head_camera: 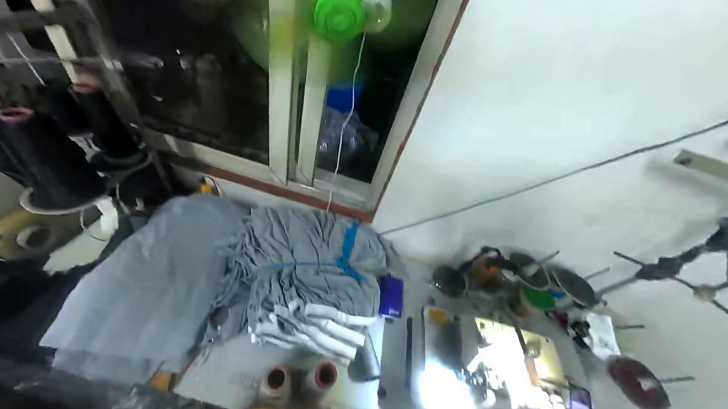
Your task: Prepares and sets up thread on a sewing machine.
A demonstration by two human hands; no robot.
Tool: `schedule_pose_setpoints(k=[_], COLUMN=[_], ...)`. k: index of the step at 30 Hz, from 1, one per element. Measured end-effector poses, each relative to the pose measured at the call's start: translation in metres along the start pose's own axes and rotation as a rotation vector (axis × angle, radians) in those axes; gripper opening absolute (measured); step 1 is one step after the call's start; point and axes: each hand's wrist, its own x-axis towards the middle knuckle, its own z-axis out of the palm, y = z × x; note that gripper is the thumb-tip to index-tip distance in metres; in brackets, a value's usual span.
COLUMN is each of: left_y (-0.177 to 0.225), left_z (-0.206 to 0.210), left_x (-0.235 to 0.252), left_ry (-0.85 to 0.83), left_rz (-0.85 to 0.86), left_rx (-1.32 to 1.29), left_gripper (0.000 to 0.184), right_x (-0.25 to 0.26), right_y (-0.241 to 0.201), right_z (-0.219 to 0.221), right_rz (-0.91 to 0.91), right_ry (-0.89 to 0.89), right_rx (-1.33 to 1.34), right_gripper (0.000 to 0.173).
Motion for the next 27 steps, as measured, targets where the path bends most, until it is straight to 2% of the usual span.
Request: schedule_pose_setpoints(k=[2,4,6,8,10,12,13,14,16,17,19,21,22,25,27], left_y=[-0.008,-0.009,-0.006,0.005,0.015,0.025,0.031,0.037,0.051,0.056,0.058,0.057,0.056,0.049,0.042], left_z=[-0.015,-0.031,-0.048,-0.064,-0.084,-0.091,-0.089,-0.085,-0.073,-0.066,-0.051,-0.038,-0.031,-0.023,-0.017], left_x=[0.005,0.007,0.006,0.000,-0.011,-0.020,-0.022,-0.023,-0.023,-0.021,-0.014,-0.005,0.000,0.022,0.038], left_ry=[0.008,0.156,0.372,0.603,0.736,0.845,0.886,0.902,0.874,0.856,0.827,0.702,0.617,0.330,0.206], left_rz=[-0.003,0.010,0.019,-0.036,-0.128,-0.185,-0.180,-0.162,-0.127,-0.111,-0.004,0.084,0.089,0.054,0.026], left_rx=[-0.051,-0.058,-0.001,0.258,0.707,1.030,1.104,1.144,1.158,1.175,1.251,1.287,1.288,1.198,1.169], left_gripper=[0.024,0.026,0.030,0.033,0.031,0.061,0.067,0.060,0.033,0.032,0.032,0.052,0.061,0.080,0.096], right_x=[-0.006,-0.021,-0.041,-0.063,-0.085,-0.107,-0.116,-0.123,-0.132,-0.134,-0.135,-0.133,-0.131,-0.122,-0.115], right_y=[0.006,0.003,0.010,0.013,0.016,0.020,0.021,0.024,0.031,0.031,0.033,0.032,0.029,0.019,0.010], right_z=[-0.001,-0.004,-0.008,-0.013,-0.014,-0.011,-0.010,-0.009,-0.007,-0.007,-0.007,-0.010,-0.012,-0.021,-0.023], right_rz=[0.035,0.117,0.143,0.190,0.235,0.323,0.400,0.495,0.710,0.796,0.811,0.746,0.709,0.626,0.595], right_ry=[0.027,0.060,0.093,0.123,0.192,0.319,0.383,0.456,0.589,0.653,0.811,0.903,0.918,0.904,0.888], right_rx=[0.011,0.000,-0.051,-0.164,-0.214,-0.245,-0.281,-0.327,-0.411,-0.417,-0.389,-0.386,-0.388,-0.419,-0.449], right_gripper=[0.053,0.053,0.044,0.040,0.038,0.036,0.036,0.036,0.039,0.040,0.035,0.027,0.031,0.034,0.035])
